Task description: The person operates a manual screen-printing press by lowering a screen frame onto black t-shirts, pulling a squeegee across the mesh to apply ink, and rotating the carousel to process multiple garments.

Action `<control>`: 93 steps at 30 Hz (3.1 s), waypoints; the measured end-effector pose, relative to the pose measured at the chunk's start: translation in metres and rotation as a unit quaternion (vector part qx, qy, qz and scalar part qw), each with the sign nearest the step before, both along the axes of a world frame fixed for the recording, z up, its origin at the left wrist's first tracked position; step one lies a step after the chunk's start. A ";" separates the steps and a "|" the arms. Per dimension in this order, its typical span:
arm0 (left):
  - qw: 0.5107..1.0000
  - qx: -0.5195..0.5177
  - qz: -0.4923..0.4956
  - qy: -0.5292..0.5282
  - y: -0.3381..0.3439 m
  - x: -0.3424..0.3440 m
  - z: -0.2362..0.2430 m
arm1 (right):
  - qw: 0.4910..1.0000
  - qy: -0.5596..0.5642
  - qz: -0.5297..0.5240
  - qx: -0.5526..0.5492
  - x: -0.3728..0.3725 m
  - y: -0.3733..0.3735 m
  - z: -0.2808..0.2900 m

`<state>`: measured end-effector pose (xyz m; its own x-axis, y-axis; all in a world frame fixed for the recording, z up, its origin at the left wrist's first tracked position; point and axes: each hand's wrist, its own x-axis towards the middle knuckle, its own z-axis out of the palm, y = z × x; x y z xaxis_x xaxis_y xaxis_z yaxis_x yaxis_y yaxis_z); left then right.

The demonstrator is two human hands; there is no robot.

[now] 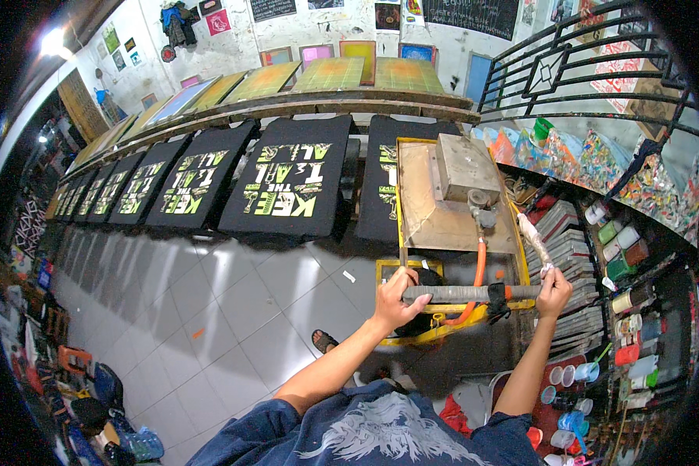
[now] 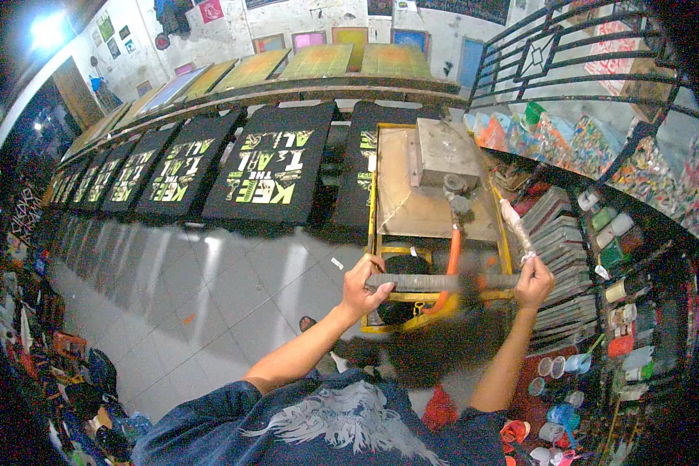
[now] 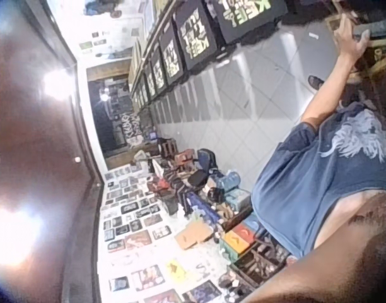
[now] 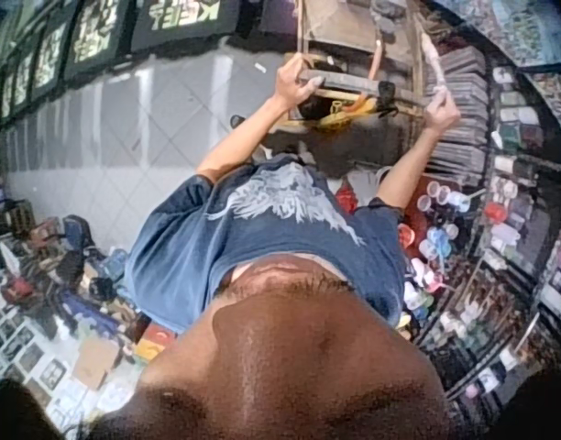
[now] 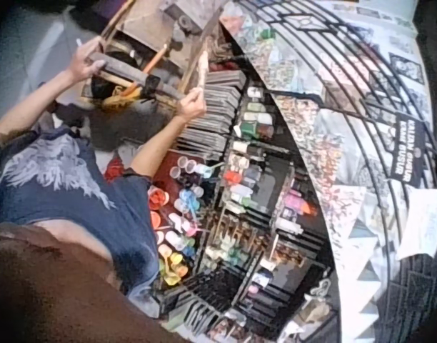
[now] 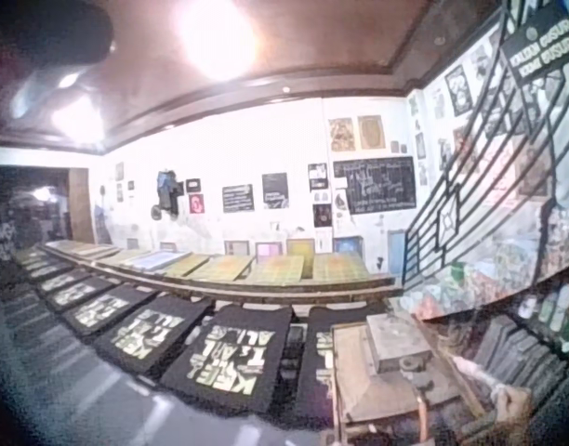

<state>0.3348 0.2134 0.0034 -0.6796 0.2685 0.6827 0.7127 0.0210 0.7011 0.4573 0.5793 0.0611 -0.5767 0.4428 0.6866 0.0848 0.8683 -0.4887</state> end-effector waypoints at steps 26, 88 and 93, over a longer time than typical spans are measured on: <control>0.985 0.147 0.057 -0.075 -0.121 -0.074 0.009 | 0.993 -0.085 -0.033 0.075 0.004 -0.204 0.023; 0.967 0.153 0.182 -0.095 -0.175 -0.073 0.016 | 0.992 -0.029 0.068 0.106 -0.063 -0.230 0.014; 0.974 0.120 0.177 -0.080 -0.176 -0.077 0.019 | 0.991 -0.034 0.044 0.121 -0.065 -0.232 0.015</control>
